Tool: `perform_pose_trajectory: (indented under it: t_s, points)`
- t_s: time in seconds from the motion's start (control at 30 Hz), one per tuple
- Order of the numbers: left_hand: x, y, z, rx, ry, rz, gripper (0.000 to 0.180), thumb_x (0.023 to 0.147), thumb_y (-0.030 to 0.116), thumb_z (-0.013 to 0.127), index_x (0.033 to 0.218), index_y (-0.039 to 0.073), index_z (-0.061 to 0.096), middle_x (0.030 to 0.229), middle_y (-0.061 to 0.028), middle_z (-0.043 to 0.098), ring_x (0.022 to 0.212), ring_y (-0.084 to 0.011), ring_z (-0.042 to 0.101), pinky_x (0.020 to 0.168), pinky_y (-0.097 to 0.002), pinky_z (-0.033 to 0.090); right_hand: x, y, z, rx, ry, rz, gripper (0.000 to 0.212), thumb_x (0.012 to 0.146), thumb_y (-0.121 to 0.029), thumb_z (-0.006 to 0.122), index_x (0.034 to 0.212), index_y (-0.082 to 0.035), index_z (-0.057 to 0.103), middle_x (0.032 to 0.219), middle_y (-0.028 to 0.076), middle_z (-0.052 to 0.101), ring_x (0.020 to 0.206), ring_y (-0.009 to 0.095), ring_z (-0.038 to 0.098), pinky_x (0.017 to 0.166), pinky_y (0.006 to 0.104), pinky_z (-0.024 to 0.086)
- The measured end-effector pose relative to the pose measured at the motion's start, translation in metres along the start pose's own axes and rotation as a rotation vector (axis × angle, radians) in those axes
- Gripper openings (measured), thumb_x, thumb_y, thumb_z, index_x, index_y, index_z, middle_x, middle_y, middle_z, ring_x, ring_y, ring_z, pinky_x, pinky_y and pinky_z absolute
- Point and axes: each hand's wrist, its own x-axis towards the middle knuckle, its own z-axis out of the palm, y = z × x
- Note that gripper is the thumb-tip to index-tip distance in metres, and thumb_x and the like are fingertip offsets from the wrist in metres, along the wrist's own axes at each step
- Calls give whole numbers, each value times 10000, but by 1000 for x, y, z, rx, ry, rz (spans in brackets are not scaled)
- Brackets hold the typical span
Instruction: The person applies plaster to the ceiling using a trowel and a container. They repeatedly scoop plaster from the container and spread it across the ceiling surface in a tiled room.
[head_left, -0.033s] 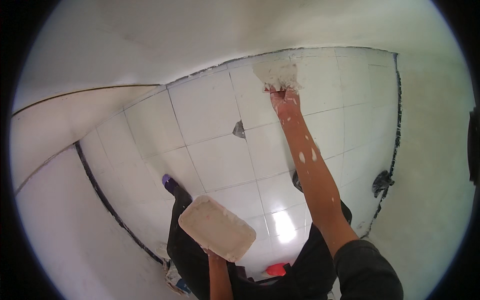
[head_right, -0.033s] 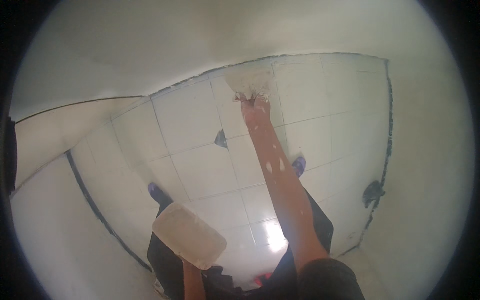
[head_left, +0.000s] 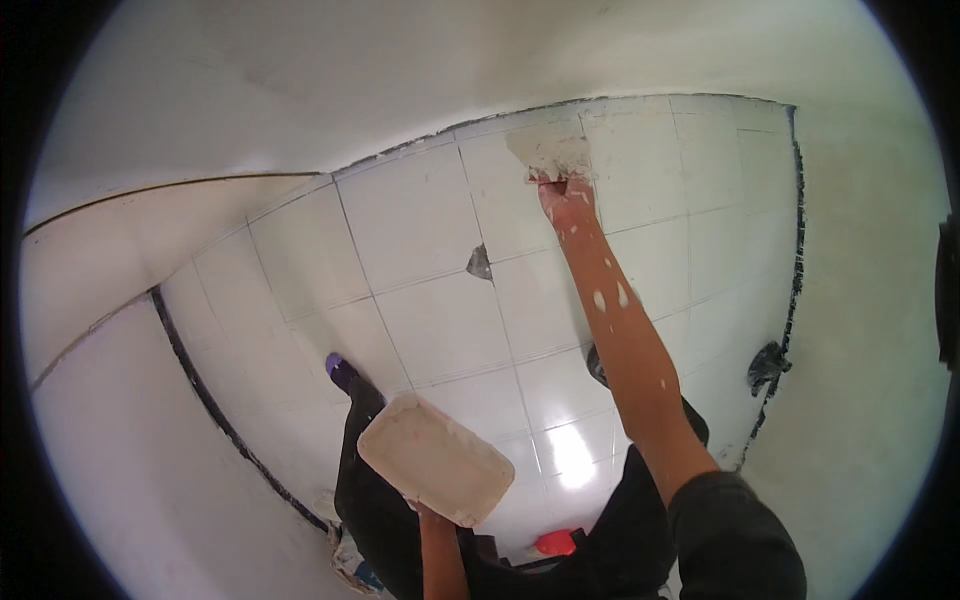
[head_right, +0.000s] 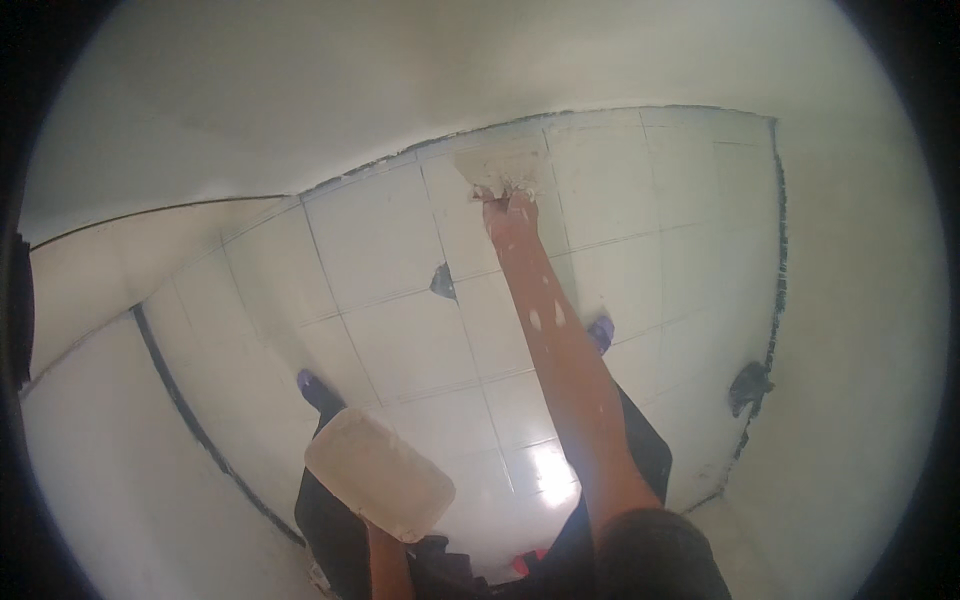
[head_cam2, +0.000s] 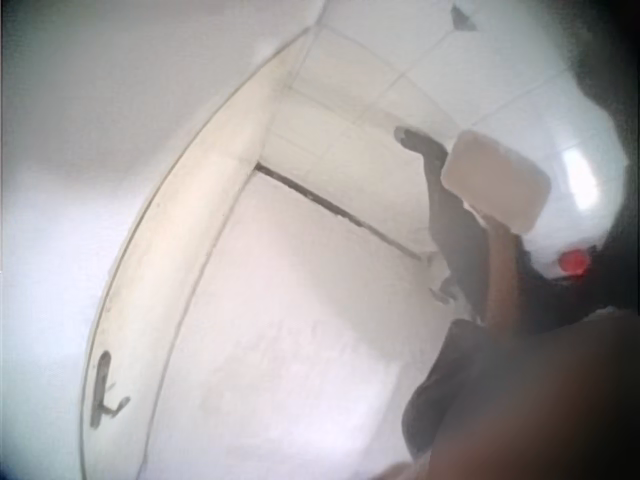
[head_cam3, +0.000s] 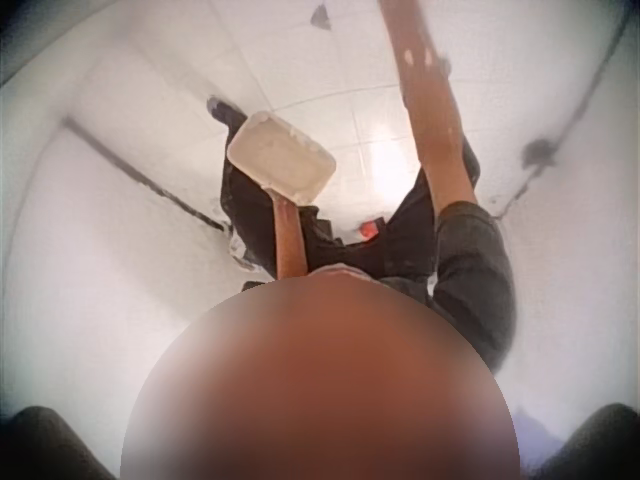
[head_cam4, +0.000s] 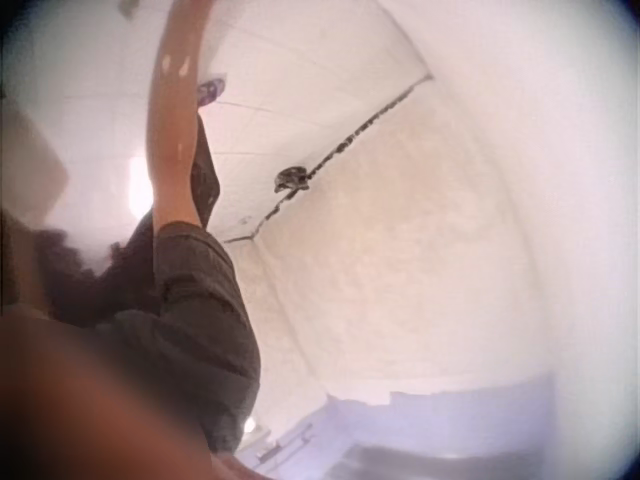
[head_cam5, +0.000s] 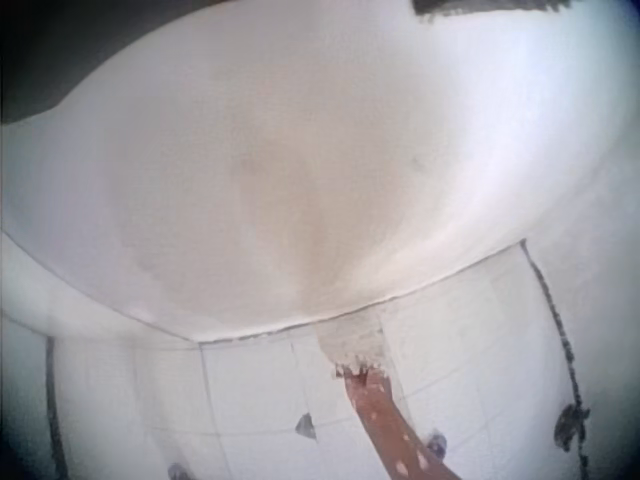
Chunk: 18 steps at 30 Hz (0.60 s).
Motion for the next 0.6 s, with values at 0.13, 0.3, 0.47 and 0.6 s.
perform_pose_trajectory:
  t_s: [0.13,0.3,0.47,0.6]
  points:
    - [17,-15,1,0,-44,-18,622,792,528,374,1240,105,287,1199,-77,404,1045,-261,446,864,-413,391,113,8,-11,-676,-229,-334,313,835,-212,409,1121,-84,420,1105,120,459,991,271,456,782,416,426]
    - [5,-5,-5,-20,-23,23,621,793,529,371,1240,106,288,1199,-77,404,1045,-263,446,864,-415,391,70,17,73,-104,-107,-24,353,854,-303,342,1132,-94,405,1167,111,411,1041,291,421,807,463,408]
    - [-42,27,8,-45,-52,21,620,794,530,368,1240,107,288,1199,-77,405,1044,-264,446,863,-418,392,-11,-23,118,-95,-142,-6,355,855,-271,315,1164,-103,363,1191,119,370,1060,288,397,822,475,388]
    - [-82,64,35,-52,-116,25,619,794,530,366,1240,108,288,1199,-78,405,1044,-265,447,863,-420,392,-82,-58,169,-59,-79,-5,368,859,-274,301,1182,-101,341,1202,110,351,1097,279,369,882,471,344]
